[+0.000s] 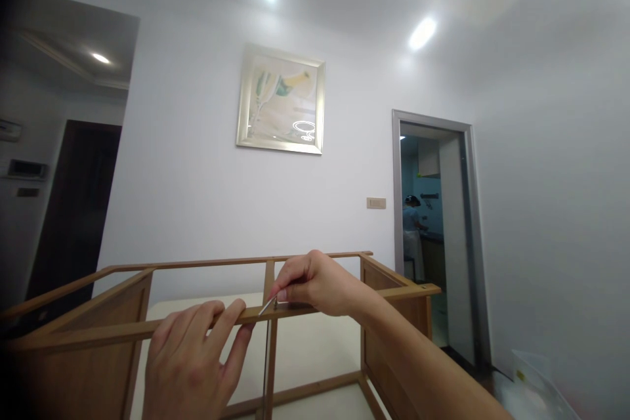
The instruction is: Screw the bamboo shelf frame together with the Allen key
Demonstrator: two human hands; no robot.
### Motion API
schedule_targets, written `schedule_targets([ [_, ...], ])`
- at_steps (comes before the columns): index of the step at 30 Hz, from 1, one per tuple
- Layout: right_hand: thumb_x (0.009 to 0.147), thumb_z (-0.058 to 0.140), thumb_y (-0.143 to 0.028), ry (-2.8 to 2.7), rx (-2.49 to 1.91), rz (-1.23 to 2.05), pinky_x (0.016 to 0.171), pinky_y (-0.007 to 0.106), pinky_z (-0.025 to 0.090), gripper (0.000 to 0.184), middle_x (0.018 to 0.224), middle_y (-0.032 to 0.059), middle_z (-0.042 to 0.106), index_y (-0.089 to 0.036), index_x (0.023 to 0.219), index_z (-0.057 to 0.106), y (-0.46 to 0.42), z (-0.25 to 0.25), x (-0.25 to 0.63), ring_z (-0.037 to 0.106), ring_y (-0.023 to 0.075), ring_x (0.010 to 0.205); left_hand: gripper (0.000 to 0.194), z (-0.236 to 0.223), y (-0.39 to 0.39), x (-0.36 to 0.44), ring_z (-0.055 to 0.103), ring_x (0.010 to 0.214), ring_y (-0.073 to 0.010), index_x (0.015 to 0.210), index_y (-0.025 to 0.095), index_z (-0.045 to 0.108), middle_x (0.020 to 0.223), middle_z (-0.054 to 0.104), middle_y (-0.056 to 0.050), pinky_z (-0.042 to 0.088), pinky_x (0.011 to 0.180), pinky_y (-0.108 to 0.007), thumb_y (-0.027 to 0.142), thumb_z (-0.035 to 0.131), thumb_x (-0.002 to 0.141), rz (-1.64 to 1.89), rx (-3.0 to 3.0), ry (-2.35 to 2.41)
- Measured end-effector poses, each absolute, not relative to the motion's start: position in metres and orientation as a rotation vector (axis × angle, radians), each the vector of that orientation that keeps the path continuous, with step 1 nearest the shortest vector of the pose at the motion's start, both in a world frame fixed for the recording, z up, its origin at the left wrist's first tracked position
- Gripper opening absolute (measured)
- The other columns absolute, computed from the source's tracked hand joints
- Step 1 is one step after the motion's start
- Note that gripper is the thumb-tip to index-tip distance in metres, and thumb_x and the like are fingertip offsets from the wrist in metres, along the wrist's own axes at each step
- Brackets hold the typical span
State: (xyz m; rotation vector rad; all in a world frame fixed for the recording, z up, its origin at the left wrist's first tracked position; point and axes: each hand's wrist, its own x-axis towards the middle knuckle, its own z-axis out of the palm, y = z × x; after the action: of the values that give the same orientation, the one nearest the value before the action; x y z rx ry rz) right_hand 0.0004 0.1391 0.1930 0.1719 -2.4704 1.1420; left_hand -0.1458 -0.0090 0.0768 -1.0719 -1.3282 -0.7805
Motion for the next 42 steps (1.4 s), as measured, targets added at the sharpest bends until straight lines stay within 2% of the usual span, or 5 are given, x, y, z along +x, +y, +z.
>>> schedule_targets([
  [20, 0.088, 0.064, -0.041, -2.694, 0.207, 0.886, 0.072, 0.027, 0.048, 0.03, 0.09, 0.0067, 0.071, -0.015, 0.094, 0.077, 0.14, 0.203, 0.001, 0.062, 0.0162, 0.08, 0.019, 0.077, -0.01, -0.148, 0.056, 0.083, -0.022, 0.104, 0.021, 0.066, 0.085, 0.063, -0.005, 0.037, 0.086, -0.041, 0.021, 0.062, 0.085, -0.748, -1.07, -1.316],
  [28, 0.075, 0.074, -0.055, -2.617, 0.111, 0.879, 0.063, 0.025, 0.043, 0.041, 0.081, 0.0045, 0.068, -0.015, 0.083, 0.077, 0.125, 0.203, 0.005, 0.058, 0.0156, 0.075, 0.019, 0.077, -0.009, -0.147, 0.056, 0.083, -0.0223, 0.104, 0.021, 0.066, 0.085, 0.063, -0.005, 0.037, 0.085, -0.041, 0.02, 0.063, 0.085, -0.768, -1.07, -1.318],
  [32, 0.075, 0.076, -0.053, -2.574, 0.063, 0.86, 0.056, 0.024, 0.037, 0.039, 0.07, 0.0015, 0.063, -0.014, 0.072, 0.073, 0.122, 0.199, -0.005, 0.052, 0.0121, 0.066, 0.021, 0.077, -0.011, -0.147, 0.056, 0.082, -0.0224, 0.106, 0.021, 0.066, 0.085, 0.063, -0.005, 0.037, 0.085, -0.041, 0.021, 0.063, 0.085, -0.758, -1.064, -1.319],
  [39, 0.083, 0.069, -0.042, -2.587, 0.007, 1.066, 0.049, 0.022, 0.029, 0.033, 0.062, -0.004, 0.051, -0.017, 0.104, 0.076, 0.128, 0.195, -0.022, 0.036, 0.0069, 0.054, 0.02, 0.077, -0.01, -0.148, 0.057, 0.084, -0.023, 0.104, 0.02, 0.066, 0.086, 0.063, -0.006, 0.038, 0.086, -0.042, 0.021, 0.062, 0.085, -0.748, -1.06, -1.304],
  [42, 0.08, 0.071, -0.038, -2.578, -0.05, 1.213, 0.05, 0.021, 0.034, 0.028, 0.061, -0.0031, 0.053, -0.016, 0.097, 0.077, 0.134, 0.194, -0.027, 0.042, 0.0077, 0.054, 0.021, 0.077, -0.01, -0.149, 0.057, 0.084, -0.0228, 0.105, 0.021, 0.066, 0.087, 0.063, -0.006, 0.038, 0.086, -0.042, 0.021, 0.063, 0.084, -0.736, -1.061, -1.3],
])
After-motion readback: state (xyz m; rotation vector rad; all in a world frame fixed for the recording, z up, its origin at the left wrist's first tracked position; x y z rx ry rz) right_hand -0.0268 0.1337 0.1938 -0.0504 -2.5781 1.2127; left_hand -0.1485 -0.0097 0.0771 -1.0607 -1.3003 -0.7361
